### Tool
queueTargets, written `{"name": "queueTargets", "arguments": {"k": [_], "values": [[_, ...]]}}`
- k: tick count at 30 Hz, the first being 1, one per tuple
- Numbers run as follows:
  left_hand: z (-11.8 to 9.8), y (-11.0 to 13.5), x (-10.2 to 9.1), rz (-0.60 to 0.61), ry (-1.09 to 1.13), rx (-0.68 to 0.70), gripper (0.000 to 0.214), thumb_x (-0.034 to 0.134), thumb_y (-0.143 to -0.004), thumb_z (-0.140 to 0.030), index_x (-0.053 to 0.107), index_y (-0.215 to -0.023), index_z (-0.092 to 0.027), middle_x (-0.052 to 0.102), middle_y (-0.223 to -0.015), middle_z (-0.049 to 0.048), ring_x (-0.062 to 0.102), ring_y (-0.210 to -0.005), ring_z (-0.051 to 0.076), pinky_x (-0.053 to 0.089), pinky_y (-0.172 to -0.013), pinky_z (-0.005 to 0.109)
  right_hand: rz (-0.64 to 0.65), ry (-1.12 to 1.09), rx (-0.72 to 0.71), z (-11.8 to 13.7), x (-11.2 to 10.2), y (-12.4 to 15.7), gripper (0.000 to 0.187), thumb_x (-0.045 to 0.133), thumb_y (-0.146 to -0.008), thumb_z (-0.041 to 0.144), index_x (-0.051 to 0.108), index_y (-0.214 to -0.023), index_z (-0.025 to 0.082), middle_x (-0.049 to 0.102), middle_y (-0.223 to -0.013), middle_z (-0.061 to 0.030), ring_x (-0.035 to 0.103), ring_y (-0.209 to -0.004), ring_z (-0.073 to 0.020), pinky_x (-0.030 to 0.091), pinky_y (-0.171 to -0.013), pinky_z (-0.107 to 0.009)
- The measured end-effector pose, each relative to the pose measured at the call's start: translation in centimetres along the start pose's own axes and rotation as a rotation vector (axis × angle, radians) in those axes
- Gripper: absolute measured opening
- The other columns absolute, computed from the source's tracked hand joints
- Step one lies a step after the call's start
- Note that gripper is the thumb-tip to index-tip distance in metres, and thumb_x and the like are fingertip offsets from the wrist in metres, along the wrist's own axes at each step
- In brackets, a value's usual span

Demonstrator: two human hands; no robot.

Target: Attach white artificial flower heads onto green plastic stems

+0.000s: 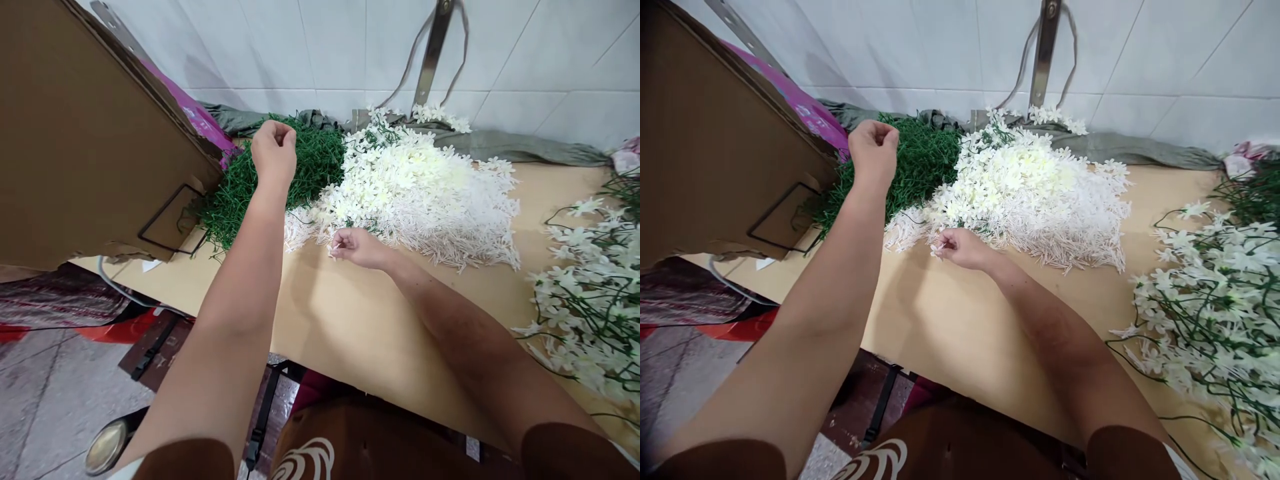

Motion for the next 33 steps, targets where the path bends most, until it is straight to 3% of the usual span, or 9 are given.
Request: {"name": "queueTargets", "arguments": {"k": [4, 7, 9, 13, 16, 19, 22, 28, 33], "values": [[1.0, 0.2, -1.0, -0.004, 0.382, -0.159, 0.013, 0.063, -0.09, -0.024, 0.053, -0.089, -0.016, 0.055, -0.078, -0.003, 0.042, -0.067, 0.004, 0.041, -0.065, 0.02, -0.15, -0.05, 0.019, 0.0, -1.9, 0.0, 0.021, 0.075, -0.062, 0.014, 0.054, -0.064, 0.017, 0.054, -0.056, 0.0066, 0.052, -0.056, -0.0084, 0.039, -0.06, -0.023], [2.3, 0.4, -1.4, 0.044, 0.582, -0.29, 0.014, 0.059, -0.093, -0.03, 0.053, -0.1, -0.02, 0.058, -0.085, -0.0021, 0.043, -0.069, 0.005, 0.036, -0.058, 0.019, -0.159, -0.085, 0.001, 0.2, -2.3, 0.0, 0.029, 0.082, -0.056, 0.023, 0.055, -0.065, 0.017, 0.054, -0.055, 0.0067, 0.049, -0.055, -0.0079, 0.037, -0.056, -0.022], [2.5, 0.5, -1.5, 0.097, 0.665, -0.293, 0.017, 0.055, -0.095, -0.034, 0.054, -0.107, -0.022, 0.061, -0.093, -0.0009, 0.048, -0.075, 0.006, 0.038, -0.061, 0.02, -0.158, -0.109, -0.007, 0.1, -2.5, 0.0, 0.035, 0.085, -0.053, 0.031, 0.055, -0.065, 0.017, 0.056, -0.056, 0.0057, 0.05, -0.056, -0.0083, 0.037, -0.055, -0.022], [2.1, 1.1, -1.1, 0.128, 0.681, -0.238, 0.029, 0.055, -0.092, -0.048, 0.058, -0.106, -0.023, 0.065, -0.095, 0.0006, 0.058, -0.087, 0.009, 0.043, -0.067, 0.02, -0.15, -0.211, -0.009, -0.4, -2.9, 0.2, 0.046, 0.089, -0.049, 0.043, 0.056, -0.07, 0.018, 0.064, -0.066, 0.0017, 0.058, -0.063, -0.0099, 0.044, -0.058, -0.022], [2.0, 2.8, -0.3, 0.075, 0.747, -0.307, 0.035, 0.06, -0.086, -0.054, 0.062, -0.091, -0.02, 0.065, -0.083, 0.0008, 0.062, -0.079, 0.009, 0.044, -0.06, 0.018, -0.145, -0.37, -0.028, -0.1, -3.2, 0.4, 0.049, 0.09, -0.049, 0.047, 0.057, -0.072, 0.018, 0.067, -0.07, 0.0023, 0.063, -0.067, -0.0097, 0.052, -0.065, -0.024], [1.2, 5.0, 0.9, 0.09, 0.852, -0.353, 0.021, 0.062, -0.09, -0.032, 0.059, -0.077, -0.016, 0.066, -0.079, 0.0, 0.059, -0.065, 0.005, 0.041, -0.051, 0.014, -0.148, -0.487, -0.115, 0.9, -3.6, 0.6, 0.043, 0.09, -0.053, 0.044, 0.061, -0.073, 0.019, 0.069, -0.084, 0.0021, 0.065, -0.078, -0.0095, 0.056, -0.08, -0.03], [-0.1, 6.9, 2.2, 0.194, 0.825, -0.341, 0.015, 0.065, -0.086, -0.023, 0.059, -0.074, -0.017, 0.069, -0.076, -0.0003, 0.06, -0.06, 0.005, 0.043, -0.049, 0.014, -0.179, -0.485, -0.188, 1.8, -4.1, 0.6, 0.038, 0.092, -0.052, 0.04, 0.064, -0.068, 0.02, 0.066, -0.091, 0.0019, 0.063, -0.08, -0.0088, 0.057, -0.084, -0.03], [-0.8, 9.5, 3.8, 0.302, 0.828, -0.321, 0.014, 0.071, -0.081, -0.022, 0.058, -0.076, -0.019, 0.072, -0.076, 0.0, 0.065, -0.064, 0.007, 0.049, -0.057, 0.016, -0.231, -0.509, -0.186, 2.1, -4.4, 0.5, 0.039, 0.092, -0.051, 0.04, 0.061, -0.065, 0.02, 0.064, -0.106, -0.0007, 0.062, -0.093, -0.0133, 0.058, -0.088, -0.035], [-0.4, 10.9, 4.5, 0.264, 0.965, -0.361, 0.019, 0.07, -0.083, -0.027, 0.052, -0.079, -0.021, 0.074, -0.085, 0.0003, 0.068, -0.074, 0.009, 0.052, -0.062, 0.018, -0.272, -0.526, -0.191, 2.3, -4.6, 0.7, 0.041, 0.092, -0.049, 0.04, 0.061, -0.066, 0.019, 0.063, -0.112, -0.001, 0.062, -0.098, -0.0136, 0.057, -0.092, -0.035]]}}
Point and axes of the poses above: each hand's wrist, its own y-axis away from the middle knuckle, its own x-axis out of the palm, z = x × y, the point moved 9 cm from there along -y, towards the middle knuckle
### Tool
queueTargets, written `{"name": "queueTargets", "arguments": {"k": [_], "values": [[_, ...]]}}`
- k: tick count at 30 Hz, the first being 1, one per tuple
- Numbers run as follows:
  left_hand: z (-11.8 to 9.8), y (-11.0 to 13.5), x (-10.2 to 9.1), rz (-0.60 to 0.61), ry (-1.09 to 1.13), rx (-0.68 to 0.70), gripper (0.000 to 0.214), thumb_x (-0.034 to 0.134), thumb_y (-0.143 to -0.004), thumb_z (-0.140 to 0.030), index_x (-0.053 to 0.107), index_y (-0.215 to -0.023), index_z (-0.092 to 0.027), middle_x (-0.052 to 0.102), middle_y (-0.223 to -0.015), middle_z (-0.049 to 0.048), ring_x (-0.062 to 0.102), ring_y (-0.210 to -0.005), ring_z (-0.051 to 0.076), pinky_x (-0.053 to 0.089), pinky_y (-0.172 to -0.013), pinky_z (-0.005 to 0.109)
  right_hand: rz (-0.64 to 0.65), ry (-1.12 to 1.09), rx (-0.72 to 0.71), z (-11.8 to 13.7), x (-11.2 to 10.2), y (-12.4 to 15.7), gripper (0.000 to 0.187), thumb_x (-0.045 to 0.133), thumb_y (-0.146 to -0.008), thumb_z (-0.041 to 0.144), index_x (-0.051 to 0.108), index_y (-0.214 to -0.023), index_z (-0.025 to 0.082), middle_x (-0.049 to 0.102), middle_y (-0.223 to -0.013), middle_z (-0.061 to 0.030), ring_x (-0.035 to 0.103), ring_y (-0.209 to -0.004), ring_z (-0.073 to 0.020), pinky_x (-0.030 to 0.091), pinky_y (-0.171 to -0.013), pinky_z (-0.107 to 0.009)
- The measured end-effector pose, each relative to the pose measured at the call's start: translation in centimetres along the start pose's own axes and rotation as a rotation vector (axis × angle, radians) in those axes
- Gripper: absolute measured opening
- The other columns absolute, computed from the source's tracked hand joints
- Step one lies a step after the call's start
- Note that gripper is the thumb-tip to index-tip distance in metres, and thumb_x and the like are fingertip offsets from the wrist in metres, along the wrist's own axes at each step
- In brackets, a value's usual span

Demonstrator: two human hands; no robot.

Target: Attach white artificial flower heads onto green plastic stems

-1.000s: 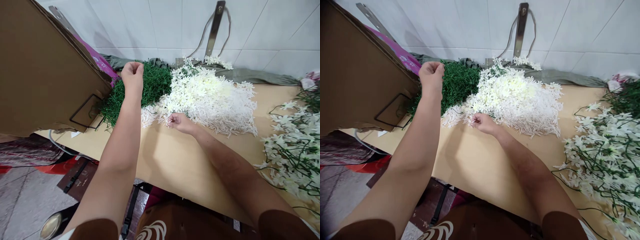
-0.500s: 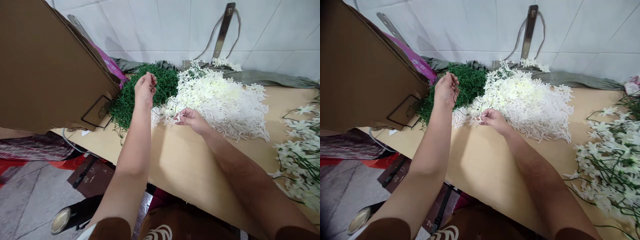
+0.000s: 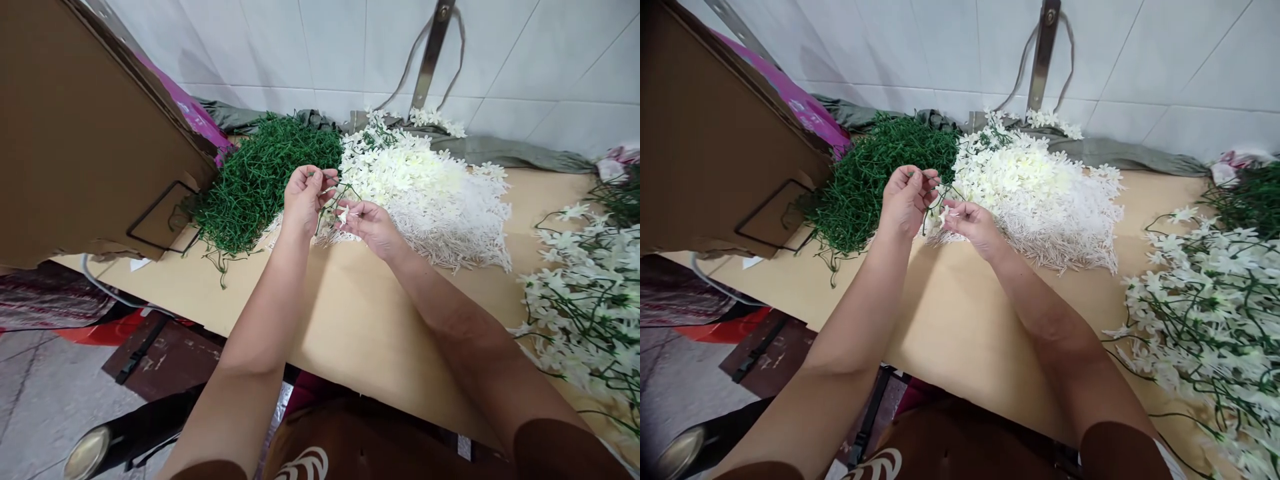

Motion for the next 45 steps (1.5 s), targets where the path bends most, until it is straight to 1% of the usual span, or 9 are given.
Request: {"name": "queueTargets", "arguments": {"k": [3, 9, 15, 21, 28, 32, 35, 40, 45], "values": [[1.0, 0.4, 0.3, -0.042, 0.075, -0.025, 0.02, 0.07, -0.084, -0.028, 0.051, -0.08, -0.022, 0.074, -0.088, 0.0004, 0.069, -0.079, 0.01, 0.051, -0.061, 0.018, 0.0, -0.017, -0.003, 0.0, 0.0, -0.1, 0.042, 0.093, -0.047, 0.04, 0.061, -0.066, 0.02, 0.064, -0.107, 0.001, 0.063, -0.09, -0.0113, 0.059, -0.086, -0.033], [1.0, 0.5, -0.8, -0.115, 0.103, -0.002, 0.018, 0.066, -0.086, -0.023, 0.049, -0.08, -0.022, 0.073, -0.086, -0.0002, 0.069, -0.078, 0.01, 0.053, -0.066, 0.019, 0.05, -0.035, 0.107, -1.2, 0.2, 0.0, 0.041, 0.091, -0.052, 0.037, 0.057, -0.068, 0.02, 0.063, -0.07, 0.0049, 0.061, -0.067, -0.0086, 0.056, -0.069, -0.026], [1.4, 1.6, -2.7, -0.231, 0.097, 0.098, 0.019, 0.064, -0.086, -0.017, 0.048, -0.077, -0.021, 0.067, -0.08, -0.0023, 0.066, -0.079, 0.007, 0.052, -0.072, 0.017, 0.044, -0.049, 0.114, -1.4, 1.1, 0.3, 0.042, 0.094, -0.045, 0.035, 0.06, -0.065, 0.019, 0.066, -0.079, 0.0046, 0.062, -0.072, -0.0079, 0.057, -0.077, -0.028], [2.2, 2.1, -1.4, -0.137, 0.049, 0.081, 0.019, 0.067, -0.084, -0.018, 0.05, -0.078, -0.021, 0.069, -0.081, -0.0003, 0.066, -0.077, 0.009, 0.052, -0.069, 0.017, 0.015, 0.001, 0.185, -2.0, 1.5, 0.7, 0.048, 0.095, -0.035, 0.04, 0.061, -0.06, 0.018, 0.063, -0.063, 0.0057, 0.06, -0.06, -0.0066, 0.053, -0.065, -0.024], [3.3, 1.2, -5.8, -0.412, 0.312, -0.106, 0.019, 0.049, -0.094, -0.012, 0.041, -0.079, -0.021, 0.061, -0.062, -0.0067, 0.065, -0.059, 0.005, 0.047, -0.059, 0.014, 0.035, 0.123, 0.188, -0.2, 0.2, 1.1, 0.048, 0.094, -0.041, 0.042, 0.059, -0.063, 0.018, 0.066, -0.064, 0.0029, 0.063, -0.062, -0.0095, 0.051, -0.063, -0.025], [3.7, 1.0, -7.5, -0.503, 0.351, -0.137, 0.019, 0.048, -0.094, -0.013, 0.042, -0.079, -0.022, 0.055, -0.057, -0.0096, 0.06, -0.051, 0.004, 0.043, -0.054, 0.014, 0.01, 0.206, 0.092, 2.8, -0.9, 0.6, 0.045, 0.094, -0.045, 0.039, 0.057, -0.064, 0.02, 0.064, -0.065, 0.0042, 0.062, -0.064, -0.0102, 0.052, -0.065, -0.027], [3.3, 0.7, -6.8, -0.409, 0.262, -0.108, 0.019, 0.058, -0.089, -0.015, 0.046, -0.077, -0.021, 0.057, -0.058, -0.0094, 0.058, -0.05, 0.004, 0.04, -0.05, 0.014, -0.06, 0.406, -0.059, 7.1, -1.9, -1.4, 0.038, 0.089, -0.055, 0.036, 0.055, -0.065, 0.023, 0.061, -0.066, 0.003, 0.062, -0.07, -0.0129, 0.054, -0.07, -0.032], [3.5, 1.2, -2.0, -0.035, 0.028, -0.156, 0.02, 0.07, -0.078, -0.009, 0.055, -0.067, -0.017, 0.059, -0.053, -0.0051, 0.054, -0.047, 0.006, 0.04, -0.05, 0.018, -0.315, 1.182, -0.384, 14.9, -2.1, -4.4, 0.028, 0.079, -0.07, 0.032, 0.055, -0.063, 0.02, 0.062, -0.08, -0.0031, 0.063, -0.09, -0.0202, 0.052, -0.081, -0.04], [4.1, 2.1, 0.1, 0.108, -0.015, -0.187, 0.021, 0.07, -0.079, -0.015, 0.054, -0.067, -0.017, 0.054, -0.047, -0.0063, 0.041, -0.038, 0.004, 0.029, -0.041, 0.017, -0.399, 1.375, -0.465, 15.9, -2.8, -3.9, 0.02, 0.075, -0.073, 0.026, 0.057, -0.066, 0.019, 0.064, -0.087, -0.0063, 0.061, -0.096, -0.0237, 0.05, -0.085, -0.045]]}}
Point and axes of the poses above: each hand's wrist, its own y-axis away from the middle knuckle, its own x-axis out of the palm, z = x × y, the point moved 9 cm from there along -y, towards the middle knuckle
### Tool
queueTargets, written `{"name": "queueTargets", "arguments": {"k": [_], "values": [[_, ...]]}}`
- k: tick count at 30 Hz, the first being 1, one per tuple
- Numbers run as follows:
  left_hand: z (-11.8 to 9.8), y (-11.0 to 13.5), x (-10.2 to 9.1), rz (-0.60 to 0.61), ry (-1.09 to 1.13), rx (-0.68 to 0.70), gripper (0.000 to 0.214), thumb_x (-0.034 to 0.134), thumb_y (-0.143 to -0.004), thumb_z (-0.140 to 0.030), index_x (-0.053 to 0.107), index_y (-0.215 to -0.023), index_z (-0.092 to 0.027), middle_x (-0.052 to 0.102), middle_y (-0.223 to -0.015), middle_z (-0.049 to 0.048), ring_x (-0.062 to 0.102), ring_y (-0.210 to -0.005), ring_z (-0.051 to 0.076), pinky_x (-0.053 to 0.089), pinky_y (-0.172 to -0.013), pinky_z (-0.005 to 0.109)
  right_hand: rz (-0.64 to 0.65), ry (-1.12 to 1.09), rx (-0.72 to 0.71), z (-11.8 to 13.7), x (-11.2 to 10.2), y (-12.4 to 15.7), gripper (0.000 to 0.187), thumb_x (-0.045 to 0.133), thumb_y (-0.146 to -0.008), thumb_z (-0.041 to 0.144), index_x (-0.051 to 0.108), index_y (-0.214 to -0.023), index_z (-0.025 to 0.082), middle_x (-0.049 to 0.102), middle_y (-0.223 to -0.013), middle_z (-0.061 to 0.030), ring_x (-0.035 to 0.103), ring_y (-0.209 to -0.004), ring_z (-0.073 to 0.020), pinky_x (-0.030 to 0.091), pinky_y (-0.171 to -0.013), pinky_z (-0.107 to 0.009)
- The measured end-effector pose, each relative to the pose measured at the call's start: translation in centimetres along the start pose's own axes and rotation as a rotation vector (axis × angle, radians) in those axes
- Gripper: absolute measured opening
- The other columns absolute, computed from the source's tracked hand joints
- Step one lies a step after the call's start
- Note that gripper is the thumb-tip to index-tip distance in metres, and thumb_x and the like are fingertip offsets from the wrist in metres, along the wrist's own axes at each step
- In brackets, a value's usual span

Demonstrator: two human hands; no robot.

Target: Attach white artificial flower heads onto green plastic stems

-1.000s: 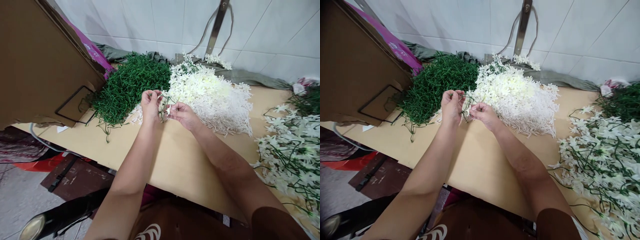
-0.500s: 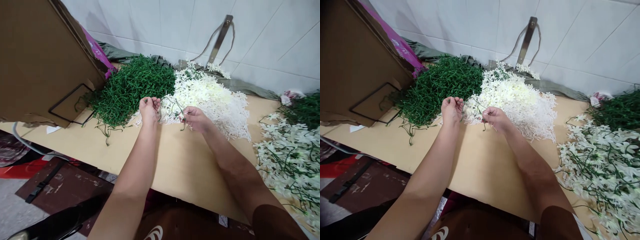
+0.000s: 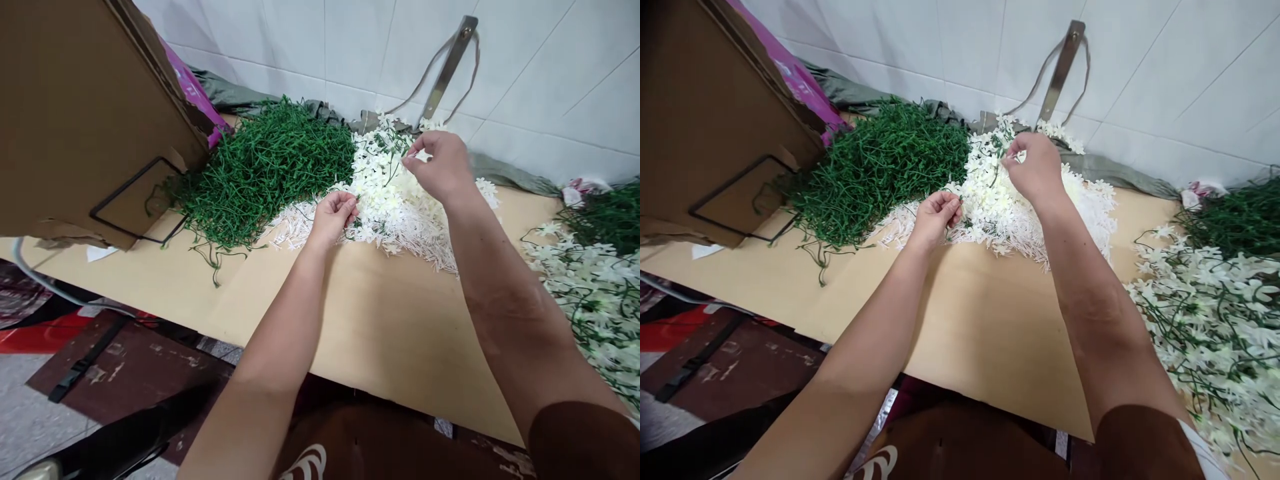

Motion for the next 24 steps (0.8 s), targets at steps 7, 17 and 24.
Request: {"name": "queueTargets", "arguments": {"k": [7, 17, 24], "values": [[0.4, 0.2, 0.8, 0.064, -0.075, -0.001, 0.021, 0.07, -0.08, -0.016, 0.055, -0.066, -0.018, 0.046, -0.042, -0.0072, 0.036, -0.039, 0.005, 0.025, -0.041, 0.018, -0.032, -0.531, 0.261, -4.8, -0.8, 4.4, 0.022, 0.072, -0.075, 0.03, 0.052, -0.073, 0.022, 0.058, -0.068, 0.0018, 0.058, -0.067, -0.0116, 0.052, -0.067, -0.033], [0.9, 1.3, 3.2, 0.215, -0.133, 0.013, 0.028, 0.083, -0.067, -0.033, 0.06, -0.065, -0.017, 0.052, -0.056, -0.0042, 0.04, -0.05, 0.006, 0.031, -0.046, 0.019, 0.325, -0.939, 0.469, -2.9, 5.7, 11.5, 0.034, 0.086, -0.056, 0.036, 0.057, -0.067, 0.022, 0.063, -0.066, 0.0022, 0.058, -0.064, -0.0109, 0.053, -0.069, -0.03], [1.3, 1.2, 3.4, 0.213, -0.181, -0.018, 0.024, 0.086, -0.062, -0.027, 0.07, -0.079, -0.018, 0.04, -0.048, -0.0074, 0.04, -0.048, 0.007, 0.039, -0.052, 0.022, 0.329, -1.006, 0.538, -4.0, 6.3, 11.5, 0.035, 0.089, -0.053, 0.038, 0.06, -0.066, 0.022, 0.063, -0.066, 0.0027, 0.058, -0.064, -0.01, 0.054, -0.071, -0.029]]}}
Point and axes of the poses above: each hand's wrist, its own y-axis away from the middle knuckle, its own x-axis out of the palm, z = x × y, the point moved 9 cm from there along -y, towards the middle knuckle
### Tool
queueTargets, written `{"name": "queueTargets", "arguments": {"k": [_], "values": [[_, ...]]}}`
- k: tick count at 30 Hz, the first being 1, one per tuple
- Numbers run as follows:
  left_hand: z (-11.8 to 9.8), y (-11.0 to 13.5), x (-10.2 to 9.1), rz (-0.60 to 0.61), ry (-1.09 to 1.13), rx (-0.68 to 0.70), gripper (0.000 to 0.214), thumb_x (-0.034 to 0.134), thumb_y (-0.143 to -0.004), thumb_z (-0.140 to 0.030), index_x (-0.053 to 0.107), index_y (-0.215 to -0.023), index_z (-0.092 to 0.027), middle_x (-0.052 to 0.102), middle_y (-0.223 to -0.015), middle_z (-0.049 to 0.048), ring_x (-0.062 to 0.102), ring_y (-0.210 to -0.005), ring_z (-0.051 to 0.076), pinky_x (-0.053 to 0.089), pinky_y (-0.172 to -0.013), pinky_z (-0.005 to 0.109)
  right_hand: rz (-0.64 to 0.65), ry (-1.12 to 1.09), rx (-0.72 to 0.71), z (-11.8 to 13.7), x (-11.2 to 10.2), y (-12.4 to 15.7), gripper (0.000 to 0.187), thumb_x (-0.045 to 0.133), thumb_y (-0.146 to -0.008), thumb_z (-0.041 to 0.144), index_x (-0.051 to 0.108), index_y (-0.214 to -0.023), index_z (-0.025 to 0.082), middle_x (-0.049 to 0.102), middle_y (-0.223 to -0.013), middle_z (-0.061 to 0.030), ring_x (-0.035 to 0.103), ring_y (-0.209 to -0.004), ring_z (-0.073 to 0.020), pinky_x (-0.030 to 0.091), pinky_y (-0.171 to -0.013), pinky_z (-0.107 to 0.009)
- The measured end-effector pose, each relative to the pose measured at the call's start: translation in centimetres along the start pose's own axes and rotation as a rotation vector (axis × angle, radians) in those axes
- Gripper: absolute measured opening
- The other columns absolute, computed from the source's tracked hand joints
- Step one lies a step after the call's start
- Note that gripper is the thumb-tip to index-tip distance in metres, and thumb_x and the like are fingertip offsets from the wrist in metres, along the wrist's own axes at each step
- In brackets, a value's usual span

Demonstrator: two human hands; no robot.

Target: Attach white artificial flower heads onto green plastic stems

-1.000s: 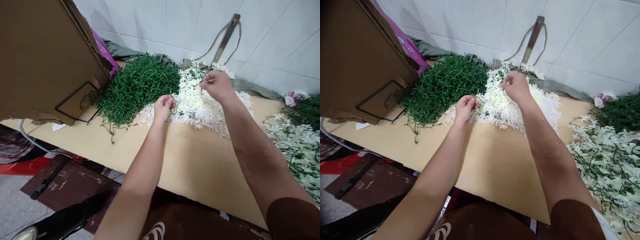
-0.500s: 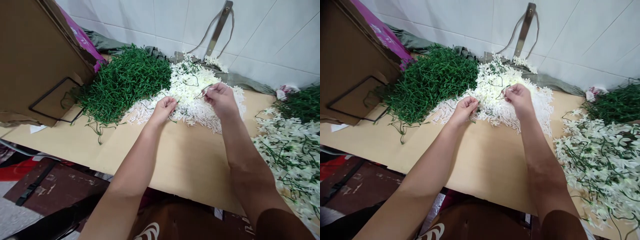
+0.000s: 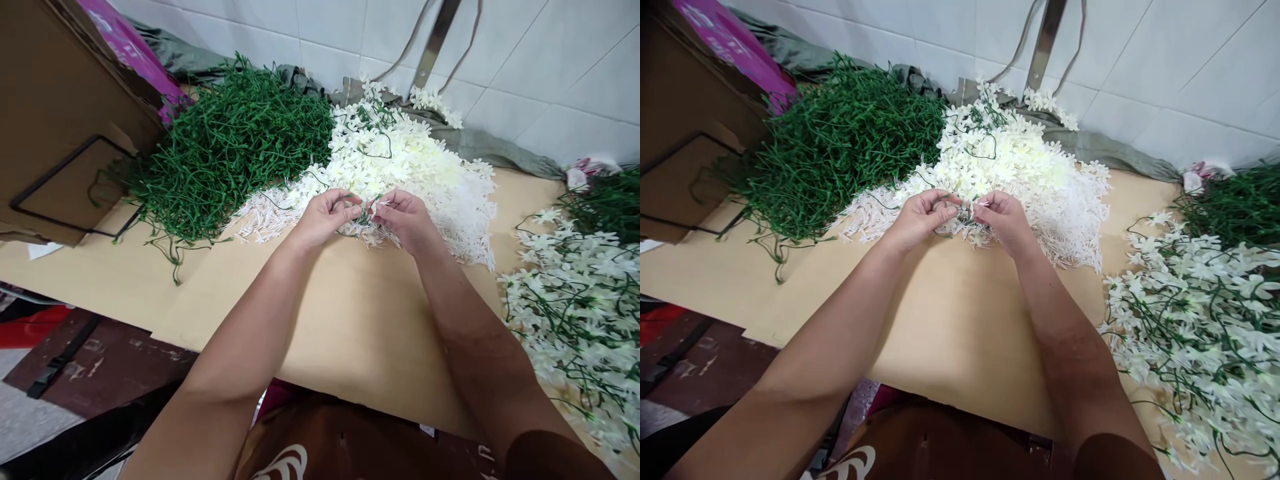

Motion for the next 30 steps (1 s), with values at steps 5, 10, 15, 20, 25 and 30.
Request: {"name": "queueTargets", "arguments": {"k": [5, 10, 15, 20, 25, 30], "values": [[0.4, 0.0, 0.6, -0.011, 0.027, -0.028, 0.033, 0.089, -0.054, -0.035, 0.066, -0.068, -0.016, 0.063, -0.064, -0.0007, 0.054, -0.058, 0.009, 0.042, -0.053, 0.021, 0.03, -0.044, 0.046, -0.8, 0.4, 0.2, 0.036, 0.09, -0.051, 0.037, 0.061, -0.067, 0.021, 0.061, -0.068, 0.0032, 0.057, -0.065, -0.0098, 0.054, -0.07, -0.029], [0.2, 0.2, 0.8, 0.025, -0.01, -0.028, 0.03, 0.088, -0.056, -0.032, 0.068, -0.073, -0.016, 0.064, -0.064, -0.0019, 0.049, -0.053, 0.006, 0.04, -0.051, 0.02, 0.012, -0.046, 0.053, -1.6, -0.2, -0.1, 0.035, 0.089, -0.055, 0.036, 0.061, -0.07, 0.021, 0.061, -0.069, 0.0035, 0.057, -0.066, -0.0094, 0.054, -0.07, -0.028], [0.9, 0.3, 1.2, 0.017, -0.046, -0.102, 0.022, 0.084, -0.059, -0.018, 0.064, -0.069, -0.015, 0.063, -0.063, -0.0025, 0.049, -0.053, 0.006, 0.038, -0.052, 0.02, 0.005, -0.034, 0.036, -1.8, 0.2, -0.2, 0.035, 0.089, -0.055, 0.038, 0.061, -0.069, 0.022, 0.061, -0.068, 0.004, 0.057, -0.064, -0.0088, 0.053, -0.067, -0.026], [-0.1, -0.5, -1.1, -0.12, -0.054, 0.015, 0.019, 0.081, -0.066, -0.017, 0.062, -0.067, -0.016, 0.057, -0.061, -0.0038, 0.047, -0.054, 0.007, 0.036, -0.054, 0.022, -0.02, -0.056, 0.039, -1.5, 0.4, 0.0, 0.039, 0.09, -0.051, 0.041, 0.061, -0.069, 0.022, 0.062, -0.065, 0.0049, 0.057, -0.063, -0.0084, 0.053, -0.065, -0.025], [-3.3, 1.0, -8.2, -0.604, -0.111, 0.376, 0.026, 0.078, -0.076, -0.024, 0.063, -0.096, -0.023, 0.035, -0.056, -0.0073, 0.044, -0.058, 0.01, 0.035, -0.063, 0.025, -0.068, -0.105, 0.045, -1.3, 0.4, 0.2, 0.04, 0.091, -0.049, 0.037, 0.059, -0.067, 0.022, 0.061, -0.062, 0.0052, 0.055, -0.06, -0.0077, 0.049, -0.059, -0.022], [-3.5, 1.3, -4.5, -0.389, -0.301, 0.357, 0.008, 0.069, -0.082, -0.026, 0.064, -0.082, -0.02, 0.04, -0.057, -0.0045, 0.045, -0.061, 0.012, 0.033, -0.063, 0.027, -0.079, -0.15, 0.019, -1.4, 0.4, 0.2, 0.036, 0.089, -0.052, 0.031, 0.062, -0.074, 0.023, 0.061, -0.062, 0.0057, 0.056, -0.06, -0.0076, 0.048, -0.058, -0.021]]}}
Point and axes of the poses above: each hand's wrist, its own y-axis away from the middle knuckle, its own x-axis out of the palm, z = x × y, the point moved 9 cm from there along -y, towards the middle knuckle
